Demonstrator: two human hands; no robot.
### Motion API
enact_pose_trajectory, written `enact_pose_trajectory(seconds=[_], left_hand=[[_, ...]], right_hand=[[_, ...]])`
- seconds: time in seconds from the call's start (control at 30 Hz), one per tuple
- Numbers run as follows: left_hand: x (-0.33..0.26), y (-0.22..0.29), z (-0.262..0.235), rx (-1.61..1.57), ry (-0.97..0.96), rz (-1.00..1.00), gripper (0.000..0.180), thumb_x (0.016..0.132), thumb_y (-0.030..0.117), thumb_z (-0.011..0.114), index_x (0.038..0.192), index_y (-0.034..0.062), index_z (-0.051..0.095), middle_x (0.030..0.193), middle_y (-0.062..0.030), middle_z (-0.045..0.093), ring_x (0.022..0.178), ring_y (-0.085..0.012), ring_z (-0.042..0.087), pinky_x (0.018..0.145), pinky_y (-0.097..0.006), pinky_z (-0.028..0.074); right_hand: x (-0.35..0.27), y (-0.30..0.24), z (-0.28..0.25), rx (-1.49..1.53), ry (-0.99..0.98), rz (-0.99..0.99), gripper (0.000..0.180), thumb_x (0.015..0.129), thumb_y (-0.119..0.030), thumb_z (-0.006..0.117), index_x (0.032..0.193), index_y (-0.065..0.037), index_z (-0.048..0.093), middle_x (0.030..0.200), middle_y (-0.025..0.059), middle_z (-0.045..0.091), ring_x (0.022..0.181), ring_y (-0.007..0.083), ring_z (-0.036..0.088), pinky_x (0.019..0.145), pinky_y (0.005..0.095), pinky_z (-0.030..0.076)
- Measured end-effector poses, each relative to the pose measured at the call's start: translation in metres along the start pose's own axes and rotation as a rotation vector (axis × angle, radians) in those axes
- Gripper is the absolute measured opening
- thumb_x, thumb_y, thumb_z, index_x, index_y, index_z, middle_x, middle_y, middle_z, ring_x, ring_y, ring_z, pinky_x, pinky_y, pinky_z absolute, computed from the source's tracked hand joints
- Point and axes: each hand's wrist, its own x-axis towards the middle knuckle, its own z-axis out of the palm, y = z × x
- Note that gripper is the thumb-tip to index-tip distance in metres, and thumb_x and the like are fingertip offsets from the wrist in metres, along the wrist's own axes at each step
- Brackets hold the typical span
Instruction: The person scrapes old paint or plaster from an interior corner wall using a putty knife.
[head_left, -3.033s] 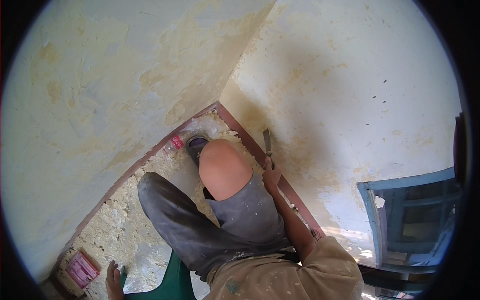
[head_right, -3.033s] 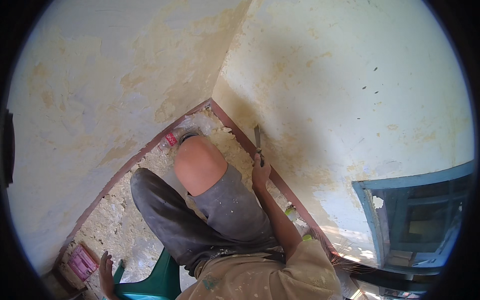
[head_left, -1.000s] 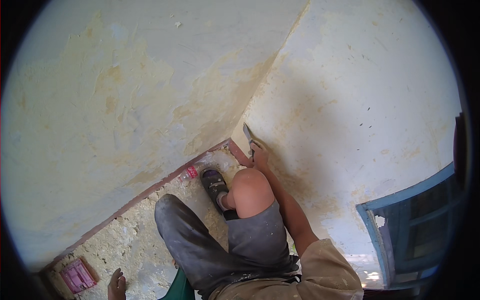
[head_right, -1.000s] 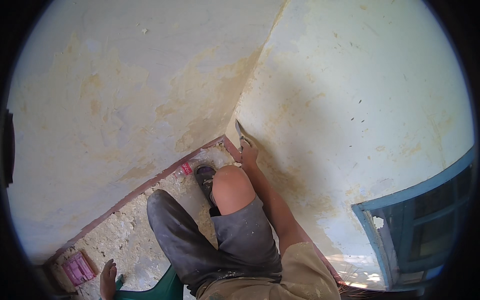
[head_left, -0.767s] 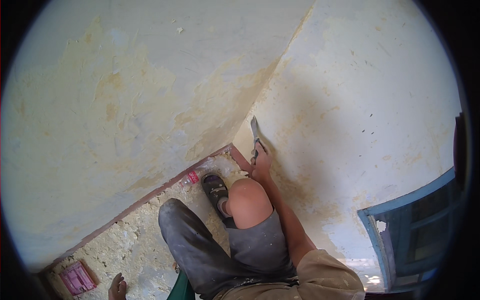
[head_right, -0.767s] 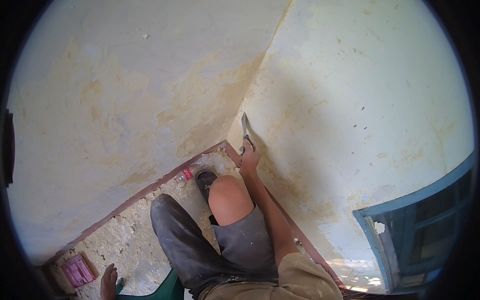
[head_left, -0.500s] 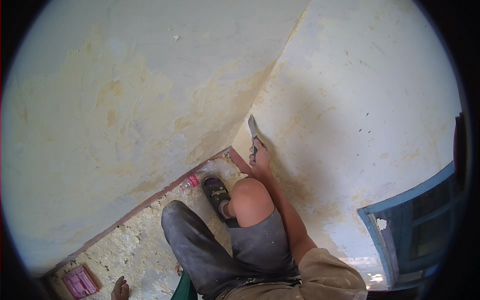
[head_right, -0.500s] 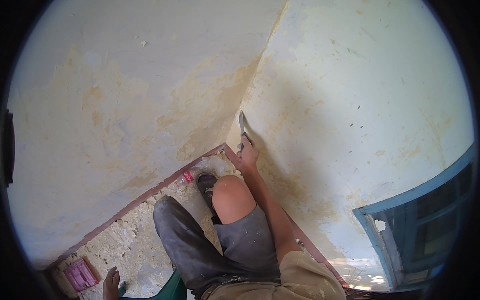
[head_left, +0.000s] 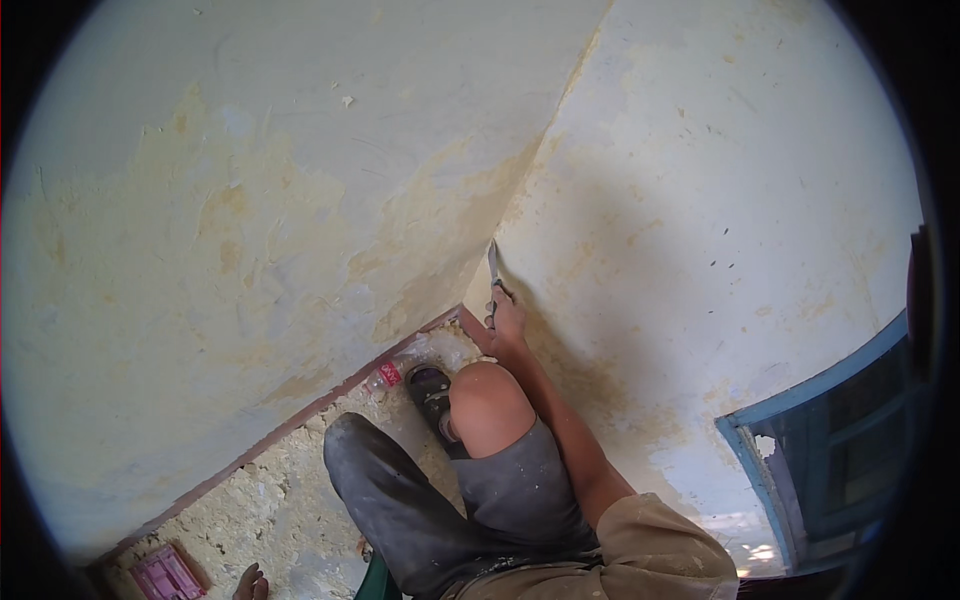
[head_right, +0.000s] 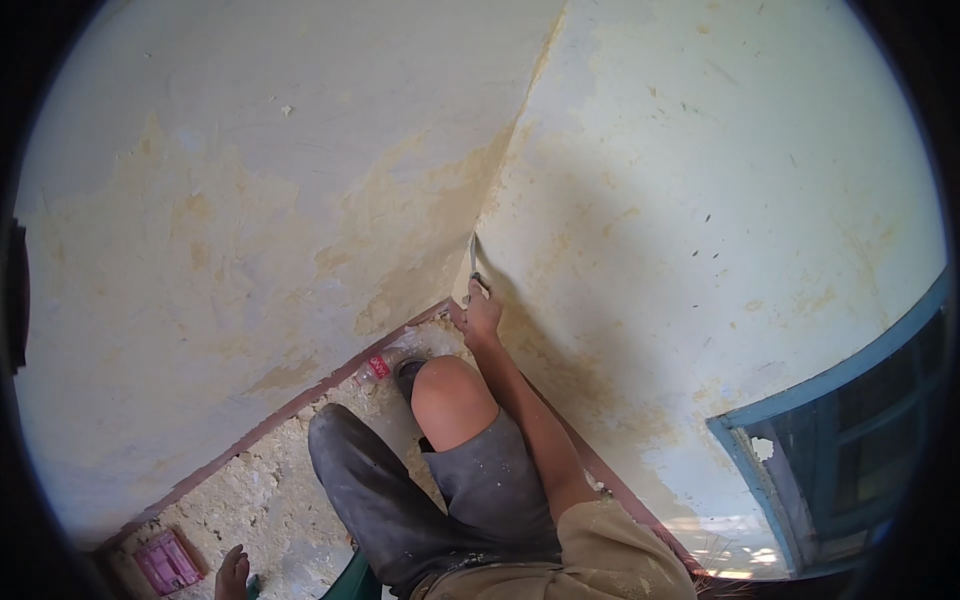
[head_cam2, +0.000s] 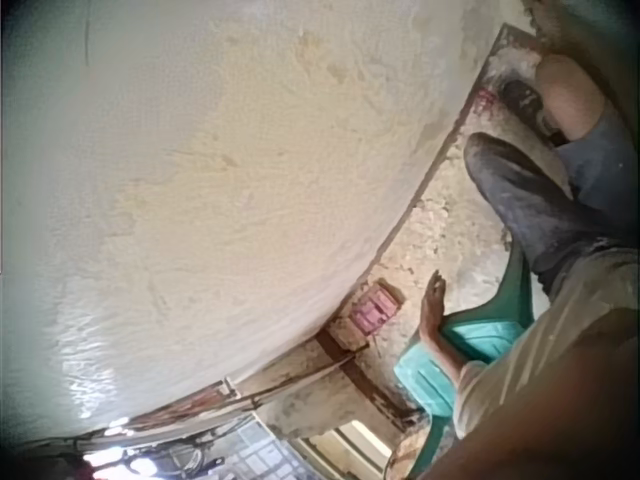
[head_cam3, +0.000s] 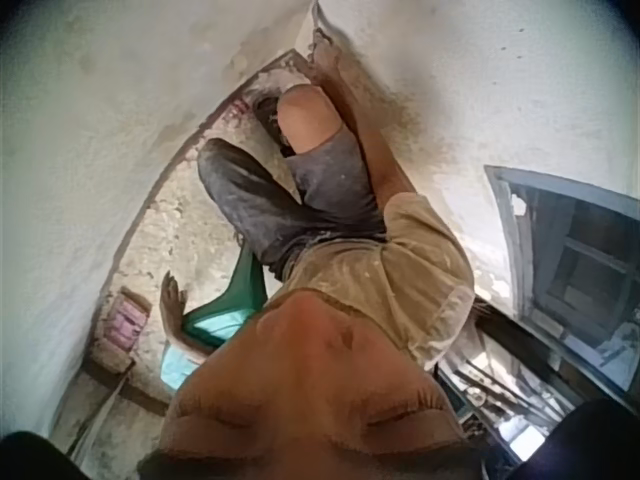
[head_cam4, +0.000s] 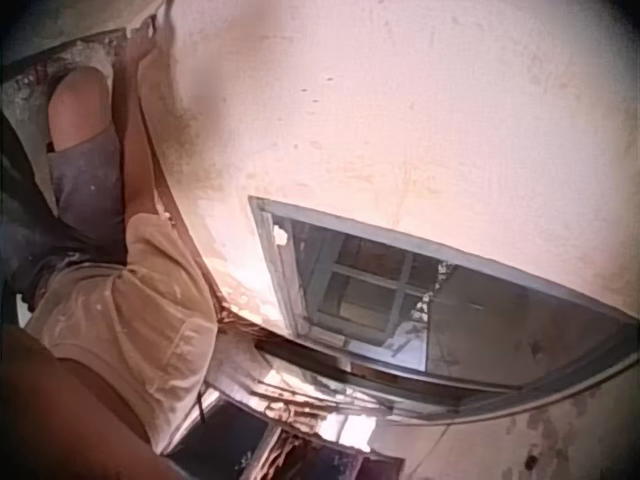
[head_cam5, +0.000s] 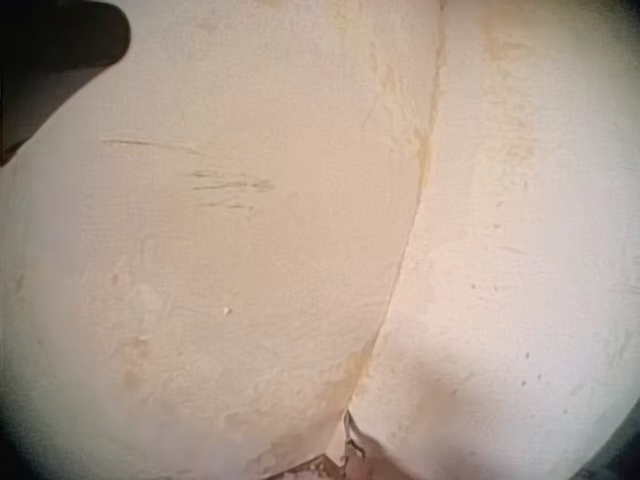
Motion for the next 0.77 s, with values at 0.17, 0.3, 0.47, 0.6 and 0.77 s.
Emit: enact_pose_trajectory(seconds=[0.17,0.3,0.47,0.6,0.77], left_hand=[[0.013,-0.022,0.003,-0.103,-0.019,0.028,0.043,0.093,0.016,0.050,0.134,0.0069,0.040,0.126,-0.0177,0.051,0.114,-0.0274,0.051,0.086,-0.034,0.044],[0.014,-0.039,0.009,-0.326,0.010,-0.053,0.046,0.091,0.013,0.053,0.135,0.0077,0.039,0.125,-0.0182,0.052,0.110,-0.0248,0.052,0.083,-0.031,0.045],[0.011,-0.028,0.002,-0.064,-0.036,0.033,0.047,0.092,0.014,0.051,0.136,0.0070,0.037,0.130,-0.0202,0.048,0.123,-0.0264,0.045,0.084,-0.030,0.044],[0.011,-0.039,0.006,-0.293,-0.020,-0.028,0.046,0.093,0.017,0.050,0.136,0.0083,0.037,0.130,-0.0195,0.048,0.121,-0.0272,0.045,0.084,-0.032,0.045],[0.023,-0.018,0.003,-0.117,-0.051,0.057,0.047,0.093,0.029,0.050,0.136,0.0117,0.040,0.133,-0.0149,0.045,0.115,-0.0247,0.047,0.086,-0.037,0.042]], right_hand=[[0.003,-0.005,-0.013,0.001,-0.013,0.009,0.025,0.088,-0.020,0.057,0.107,-0.004,0.056,0.066,0.0032,0.051,0.040,0.0096,0.040,0.034,0.0255,0.030],[0.007,-0.011,-0.015,0.018,-0.049,0.103,0.020,0.089,-0.022,0.055,0.102,-0.006,0.056,0.066,0.0021,0.051,0.041,0.0087,0.038,0.034,0.0240,0.029],[-0.039,-0.114,-0.019,0.255,-0.228,-0.088,0.015,0.092,-0.027,0.050,0.092,-0.012,0.050,0.070,0.0007,0.049,0.041,0.0057,0.038,0.029,0.0185,0.025],[-0.039,-0.123,0.003,0.187,-0.224,-0.257,0.017,0.092,-0.026,0.050,0.093,-0.010,0.050,0.071,0.0016,0.050,0.040,0.0060,0.039,0.029,0.0195,0.025],[0.019,0.002,-0.048,-0.060,-0.036,0.001,0.032,0.092,-0.030,0.052,0.117,-0.012,0.047,0.086,0.0098,0.056,0.047,0.0152,0.049,0.035,0.0283,0.037]])
